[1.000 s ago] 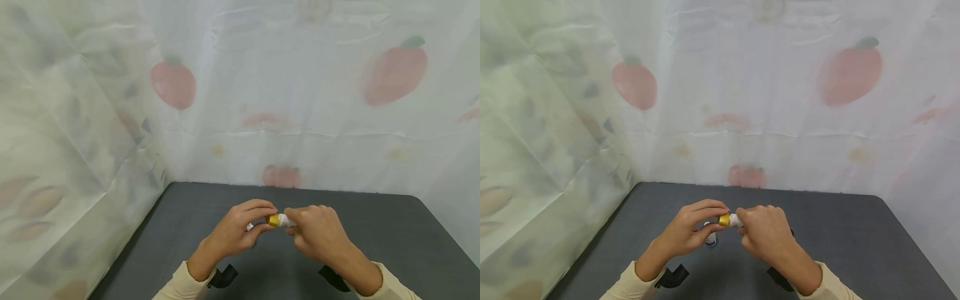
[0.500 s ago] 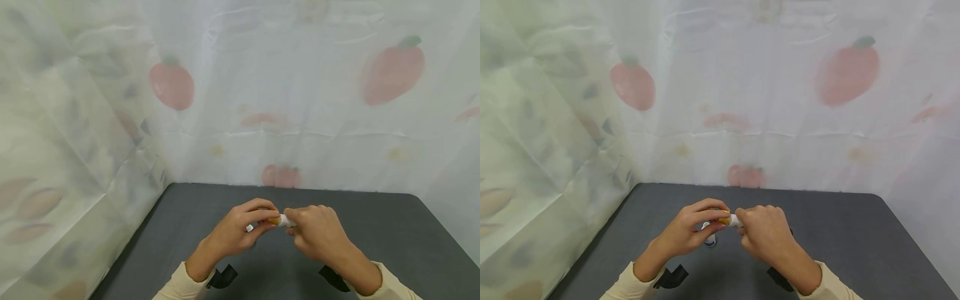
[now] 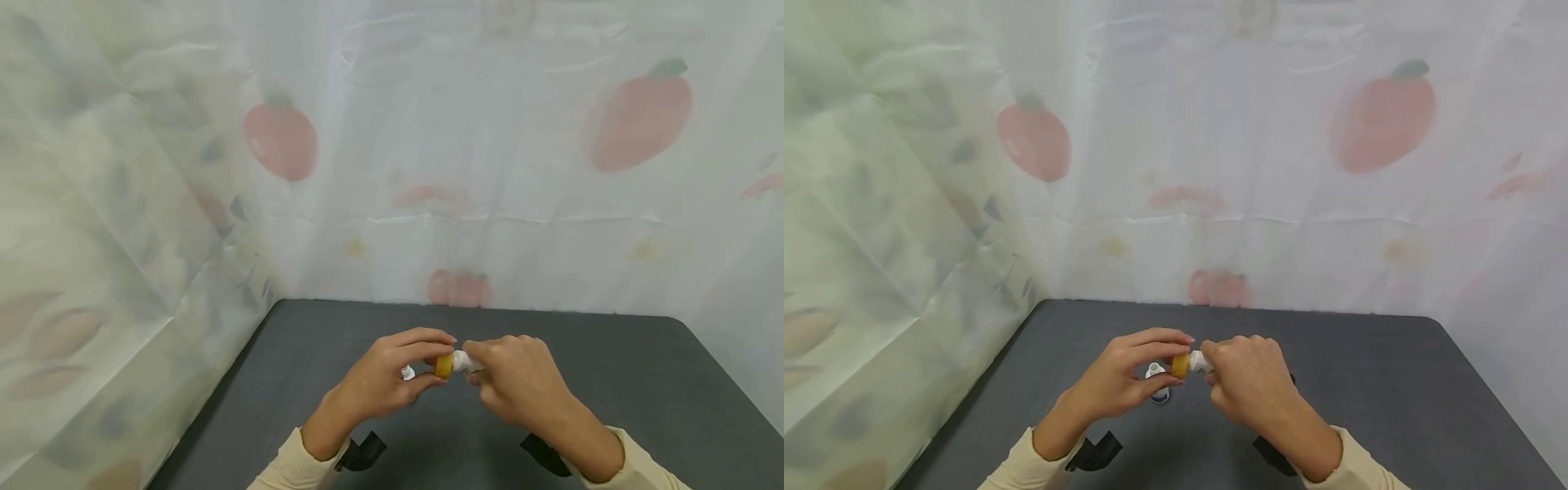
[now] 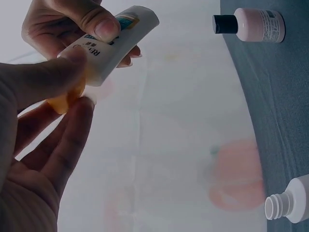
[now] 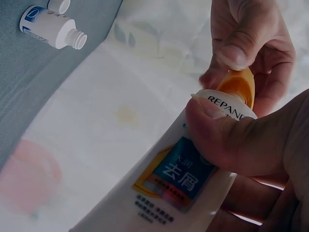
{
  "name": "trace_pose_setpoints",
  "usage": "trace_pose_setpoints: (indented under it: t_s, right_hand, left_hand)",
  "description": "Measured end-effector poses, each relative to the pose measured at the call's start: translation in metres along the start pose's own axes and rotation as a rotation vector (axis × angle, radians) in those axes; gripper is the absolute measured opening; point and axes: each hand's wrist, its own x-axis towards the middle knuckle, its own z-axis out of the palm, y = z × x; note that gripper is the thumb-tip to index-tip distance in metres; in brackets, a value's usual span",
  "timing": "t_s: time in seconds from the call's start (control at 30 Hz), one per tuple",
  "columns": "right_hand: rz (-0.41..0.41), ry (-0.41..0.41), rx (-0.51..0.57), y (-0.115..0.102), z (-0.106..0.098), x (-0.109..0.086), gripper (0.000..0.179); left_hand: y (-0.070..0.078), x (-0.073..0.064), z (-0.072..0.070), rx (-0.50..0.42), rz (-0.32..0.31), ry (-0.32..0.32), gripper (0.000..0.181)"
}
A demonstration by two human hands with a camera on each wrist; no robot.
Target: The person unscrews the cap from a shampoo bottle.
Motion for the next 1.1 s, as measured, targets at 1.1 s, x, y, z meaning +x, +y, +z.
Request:
trace_pose_setpoints:
  t_s: [1.1]
  right_hand:
    - [-0.011,0.030,0.029,-0.0017,0.0000,-0.0018,0.025]
  left_hand:
    - [-0.0001,-0.0010,0.0023,-0.047,0.044,0.038,0.028]
